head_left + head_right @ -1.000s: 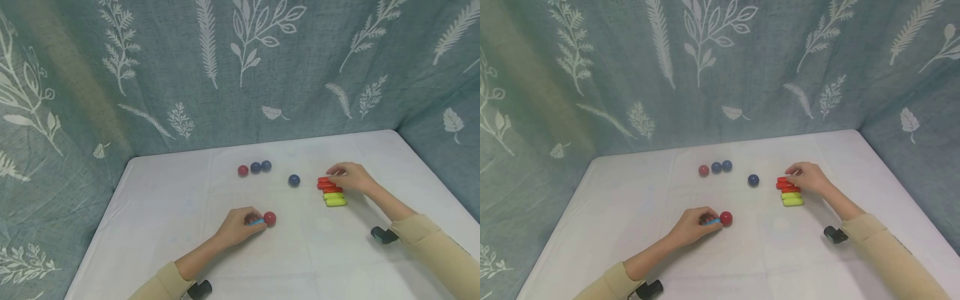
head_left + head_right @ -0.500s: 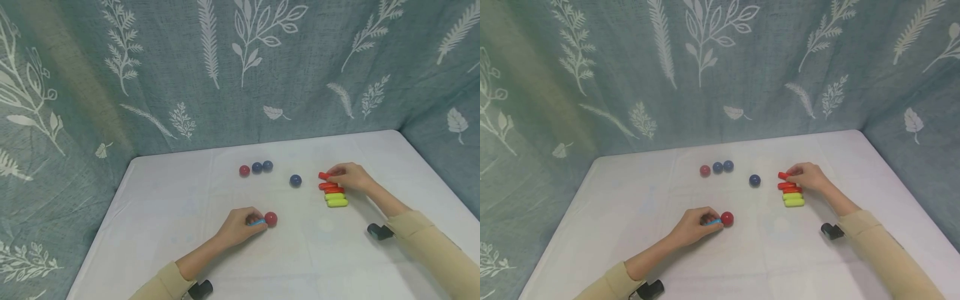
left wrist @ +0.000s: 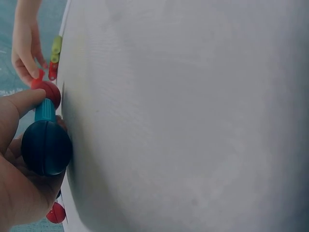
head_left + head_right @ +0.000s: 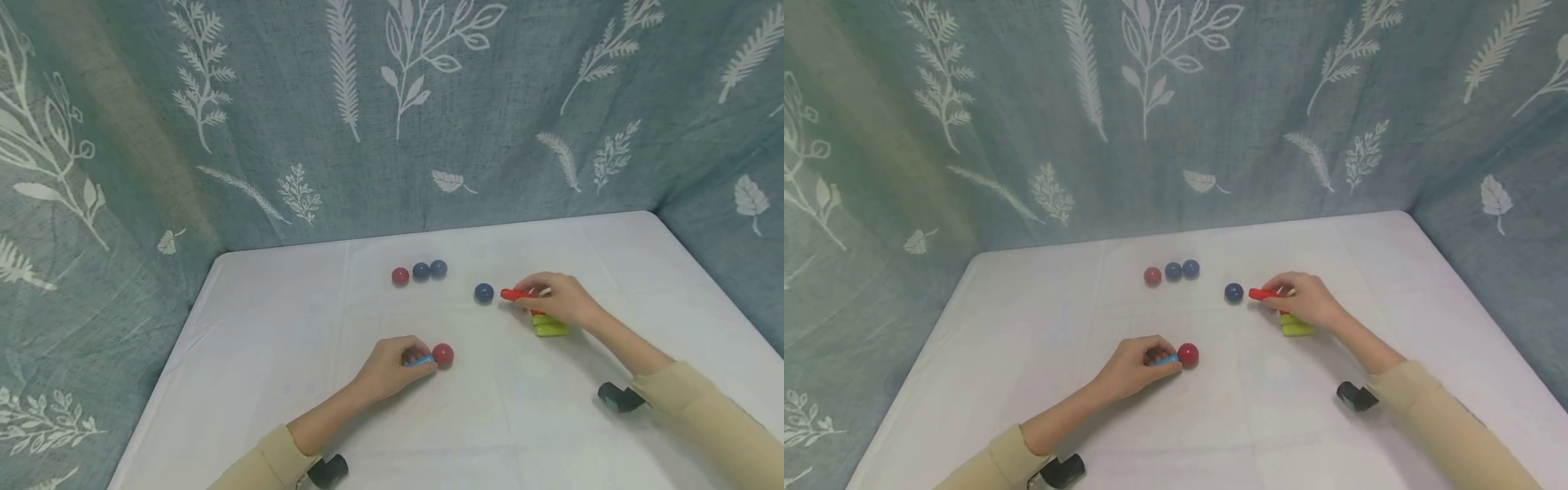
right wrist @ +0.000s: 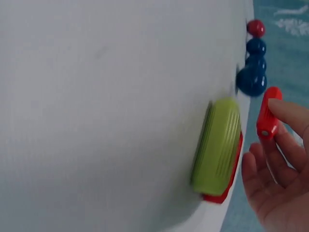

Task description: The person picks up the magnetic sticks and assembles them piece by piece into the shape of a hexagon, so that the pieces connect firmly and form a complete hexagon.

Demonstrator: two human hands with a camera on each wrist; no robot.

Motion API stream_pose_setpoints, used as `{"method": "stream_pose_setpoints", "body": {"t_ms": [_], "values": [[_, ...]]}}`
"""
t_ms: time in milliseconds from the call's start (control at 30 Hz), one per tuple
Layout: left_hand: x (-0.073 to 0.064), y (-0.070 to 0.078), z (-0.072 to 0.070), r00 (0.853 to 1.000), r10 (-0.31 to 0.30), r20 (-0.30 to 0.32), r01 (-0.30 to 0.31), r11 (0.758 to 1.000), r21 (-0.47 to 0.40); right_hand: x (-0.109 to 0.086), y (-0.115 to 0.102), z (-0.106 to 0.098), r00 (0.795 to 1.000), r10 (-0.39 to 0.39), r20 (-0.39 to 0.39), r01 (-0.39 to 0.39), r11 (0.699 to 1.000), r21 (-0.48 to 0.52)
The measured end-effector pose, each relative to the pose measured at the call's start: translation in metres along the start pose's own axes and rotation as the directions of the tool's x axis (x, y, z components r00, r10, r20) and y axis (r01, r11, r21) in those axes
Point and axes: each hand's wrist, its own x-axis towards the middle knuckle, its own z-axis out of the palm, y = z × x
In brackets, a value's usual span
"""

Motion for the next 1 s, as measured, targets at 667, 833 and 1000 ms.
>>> {"method": "stream_pose_setpoints", "body": {"t_ms": [667, 833, 1000], "values": [[0.002, 0.001, -0.003, 1.000, 0.006, -0.011, -0.006, 1.000, -0.002, -0.006, -0.048, 0.044, 0.900, -0.362, 0.243, 0.351, 0.932, 0.089], [0.000, 0.001, -0.003, 1.000, -0.006, -0.007, 0.006, 1.000, 0.005, -0.007, -0.052, 0.051, 0.891, -0.365, 0.270, 0.357, 0.931, 0.078], [-0.002, 0.001, -0.003, 1.000, -0.010, -0.006, 0.010, 1.000, 0.002, -0.010, -0.055, 0.055, 0.888, -0.356, 0.292, 0.347, 0.934, 0.083]]}}
